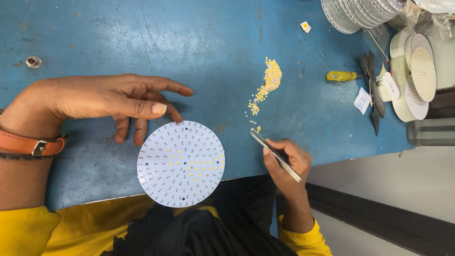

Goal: The person uses tweezers to pick up small yellow LED components from a pile on the table and places them into designated holes on a circular LED board. The person repeats this action throughout the clip, filling multiple holes on the board.

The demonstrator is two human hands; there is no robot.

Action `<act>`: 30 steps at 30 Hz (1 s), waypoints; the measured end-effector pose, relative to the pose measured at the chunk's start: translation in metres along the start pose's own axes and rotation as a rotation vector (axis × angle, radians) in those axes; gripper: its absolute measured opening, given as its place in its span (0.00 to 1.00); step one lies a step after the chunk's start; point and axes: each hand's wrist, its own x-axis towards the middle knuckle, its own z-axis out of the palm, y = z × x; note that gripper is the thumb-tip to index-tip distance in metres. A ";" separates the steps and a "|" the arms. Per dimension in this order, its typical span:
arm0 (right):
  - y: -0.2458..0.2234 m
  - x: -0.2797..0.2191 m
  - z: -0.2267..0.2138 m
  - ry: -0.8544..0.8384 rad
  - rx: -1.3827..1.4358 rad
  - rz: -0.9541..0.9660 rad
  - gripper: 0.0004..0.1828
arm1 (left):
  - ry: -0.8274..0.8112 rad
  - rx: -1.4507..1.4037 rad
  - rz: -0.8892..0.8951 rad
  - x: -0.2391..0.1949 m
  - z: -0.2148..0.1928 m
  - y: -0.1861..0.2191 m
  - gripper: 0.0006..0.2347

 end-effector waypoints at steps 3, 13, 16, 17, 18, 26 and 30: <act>0.001 -0.001 -0.003 -0.061 0.100 0.021 0.09 | 0.000 0.003 0.017 0.000 0.000 0.000 0.41; 0.006 -0.001 -0.002 -0.062 0.032 0.001 0.09 | -0.011 0.000 0.034 0.000 -0.001 -0.002 0.40; 0.007 -0.003 -0.005 -0.103 0.176 0.023 0.08 | -0.048 0.006 0.082 -0.001 -0.001 -0.001 0.40; 0.007 -0.004 -0.006 -0.124 0.250 0.030 0.07 | -0.078 0.011 0.113 0.000 -0.003 -0.001 0.40; 0.006 -0.005 -0.006 -0.178 0.257 -0.030 0.07 | -0.104 0.013 0.138 -0.002 -0.005 -0.001 0.39; 0.004 -0.001 0.002 -0.498 0.326 -0.333 0.07 | -0.074 0.048 0.199 -0.005 -0.004 -0.008 0.38; 0.006 -0.004 -0.005 -0.389 0.313 -0.215 0.08 | -0.079 0.034 0.183 -0.004 -0.005 -0.008 0.37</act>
